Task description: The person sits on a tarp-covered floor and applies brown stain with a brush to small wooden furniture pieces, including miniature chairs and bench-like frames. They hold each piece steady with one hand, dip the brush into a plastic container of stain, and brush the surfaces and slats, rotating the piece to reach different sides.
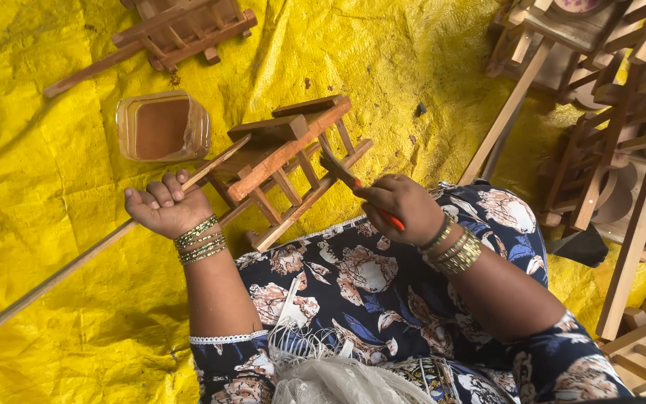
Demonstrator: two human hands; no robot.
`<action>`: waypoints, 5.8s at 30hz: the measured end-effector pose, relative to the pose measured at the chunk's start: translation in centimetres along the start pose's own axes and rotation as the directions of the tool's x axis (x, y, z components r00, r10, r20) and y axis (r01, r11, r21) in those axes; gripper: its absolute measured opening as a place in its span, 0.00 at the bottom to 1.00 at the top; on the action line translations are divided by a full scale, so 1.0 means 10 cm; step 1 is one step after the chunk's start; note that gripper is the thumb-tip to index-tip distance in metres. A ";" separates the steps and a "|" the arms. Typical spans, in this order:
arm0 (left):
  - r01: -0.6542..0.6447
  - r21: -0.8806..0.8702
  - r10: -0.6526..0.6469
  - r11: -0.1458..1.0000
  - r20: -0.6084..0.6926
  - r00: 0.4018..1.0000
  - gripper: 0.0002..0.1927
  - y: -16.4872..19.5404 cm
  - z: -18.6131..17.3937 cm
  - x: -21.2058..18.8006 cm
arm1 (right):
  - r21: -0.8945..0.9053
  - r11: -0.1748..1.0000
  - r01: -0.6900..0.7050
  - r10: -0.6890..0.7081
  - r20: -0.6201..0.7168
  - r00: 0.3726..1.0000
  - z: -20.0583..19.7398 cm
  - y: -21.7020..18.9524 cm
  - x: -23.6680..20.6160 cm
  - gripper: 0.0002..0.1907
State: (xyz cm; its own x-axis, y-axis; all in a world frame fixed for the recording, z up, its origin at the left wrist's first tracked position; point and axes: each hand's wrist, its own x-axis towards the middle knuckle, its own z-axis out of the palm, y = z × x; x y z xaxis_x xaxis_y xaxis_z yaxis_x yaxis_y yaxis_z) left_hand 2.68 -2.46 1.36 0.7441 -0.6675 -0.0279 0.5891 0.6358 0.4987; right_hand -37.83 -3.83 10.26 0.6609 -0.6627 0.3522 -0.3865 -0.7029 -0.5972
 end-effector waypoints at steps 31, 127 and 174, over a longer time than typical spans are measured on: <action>0.020 -0.002 -0.020 1.000 -0.002 1.000 0.24 0.01 -0.06 0.02 | 0.224 0.907 -0.357 0.350 0.068 0.934 -0.13 0.26 -0.21 0.11; 0.241 0.081 -0.142 0.967 -0.615 0.775 0.31 -0.13 -0.11 0.12 | 0.858 0.479 -0.184 0.587 -0.156 0.795 0.09 1.23 0.04 0.17; 0.319 0.320 -0.034 0.892 -0.656 0.754 0.29 -0.17 -0.32 0.59 | 0.628 0.715 -0.307 0.419 -0.034 0.907 -0.19 1.12 0.04 0.15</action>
State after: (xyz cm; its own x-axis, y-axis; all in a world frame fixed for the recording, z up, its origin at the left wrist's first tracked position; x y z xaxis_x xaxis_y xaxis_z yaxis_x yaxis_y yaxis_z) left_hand 7.11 -6.23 -2.44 0.7474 -0.2709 -0.6066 0.6622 0.2298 0.7132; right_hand -43.11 -12.46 5.03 0.4158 -0.9047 0.0932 -0.0754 -0.1364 -0.9878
